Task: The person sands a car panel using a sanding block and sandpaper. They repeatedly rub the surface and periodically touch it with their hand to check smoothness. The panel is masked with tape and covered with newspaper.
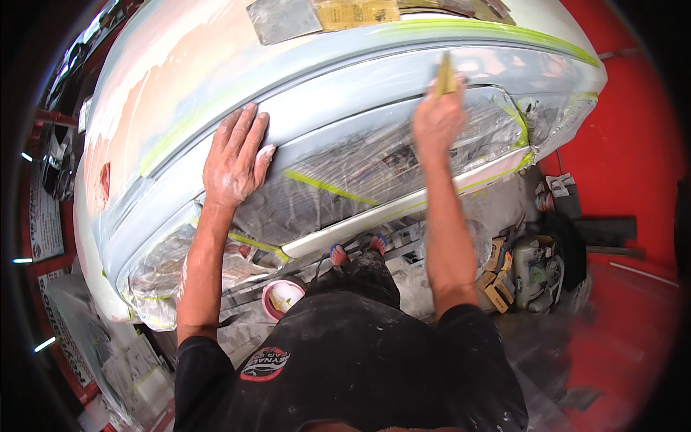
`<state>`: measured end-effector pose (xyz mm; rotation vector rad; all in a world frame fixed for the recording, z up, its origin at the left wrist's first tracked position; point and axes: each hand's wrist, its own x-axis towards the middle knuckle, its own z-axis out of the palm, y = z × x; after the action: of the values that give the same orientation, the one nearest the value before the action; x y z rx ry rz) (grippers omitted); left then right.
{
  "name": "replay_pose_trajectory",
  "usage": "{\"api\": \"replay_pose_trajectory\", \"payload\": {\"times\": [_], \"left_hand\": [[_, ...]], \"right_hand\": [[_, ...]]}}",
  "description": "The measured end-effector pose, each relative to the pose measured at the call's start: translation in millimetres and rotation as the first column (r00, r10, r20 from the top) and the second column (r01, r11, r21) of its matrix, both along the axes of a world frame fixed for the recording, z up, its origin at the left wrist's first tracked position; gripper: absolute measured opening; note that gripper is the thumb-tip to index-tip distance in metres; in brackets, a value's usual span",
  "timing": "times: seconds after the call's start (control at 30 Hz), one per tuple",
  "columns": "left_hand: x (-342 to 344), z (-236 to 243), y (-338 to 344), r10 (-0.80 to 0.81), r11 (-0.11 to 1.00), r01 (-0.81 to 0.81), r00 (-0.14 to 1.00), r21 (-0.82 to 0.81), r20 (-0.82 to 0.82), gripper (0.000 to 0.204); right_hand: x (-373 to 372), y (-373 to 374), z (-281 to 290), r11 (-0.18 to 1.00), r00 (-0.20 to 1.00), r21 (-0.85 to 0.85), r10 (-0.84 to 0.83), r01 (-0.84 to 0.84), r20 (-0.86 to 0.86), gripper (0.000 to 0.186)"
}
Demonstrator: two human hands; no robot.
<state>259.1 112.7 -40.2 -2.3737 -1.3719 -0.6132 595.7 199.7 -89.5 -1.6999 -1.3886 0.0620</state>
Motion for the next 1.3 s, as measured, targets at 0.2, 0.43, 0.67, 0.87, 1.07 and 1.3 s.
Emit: {"api": "replay_pose_trajectory", "payload": {"times": [0.2,0.43,0.67,0.87,1.07,1.3], "left_hand": [[-2.9,2.1,-4.1,0.020,1.000,-0.019,1.000,0.012,-0.014,0.048],[5.9,2.8,0.8,-0.017,1.000,0.017,1.000,0.016,0.003,0.046],[3.8,2.5,2.0,-0.006,1.000,0.006,1.000,-0.001,-0.005,0.044],[6.0,4.8,4.8,0.010,1.000,-0.012,0.998,-0.029,-0.069,0.049],[5.7,5.6,4.6,0.082,0.995,-0.087,0.991,-0.047,-0.109,0.057],[117.6,17.8,53.0,0.034,0.998,-0.043,0.986,-0.053,-0.162,0.054]], "right_hand": [[-7.2,-12.0,-15.0,0.971,0.924,0.159,0.109,-0.177,0.367,0.050],[79.3,46.6,21.9,0.980,0.980,-0.114,-0.147,0.162,0.133,0.038],[100.8,63.4,-4.3,0.994,0.925,0.098,-0.072,0.038,0.372,0.039],[200.4,110.7,45.0,0.969,0.997,-0.238,-0.051,0.063,0.058,0.031],[260.2,70.1,43.0,0.960,0.598,0.205,0.278,-0.189,-0.751,0.024],[276.7,78.4,24.8,0.901,0.823,0.093,0.425,-0.423,-0.376,0.022]]}}
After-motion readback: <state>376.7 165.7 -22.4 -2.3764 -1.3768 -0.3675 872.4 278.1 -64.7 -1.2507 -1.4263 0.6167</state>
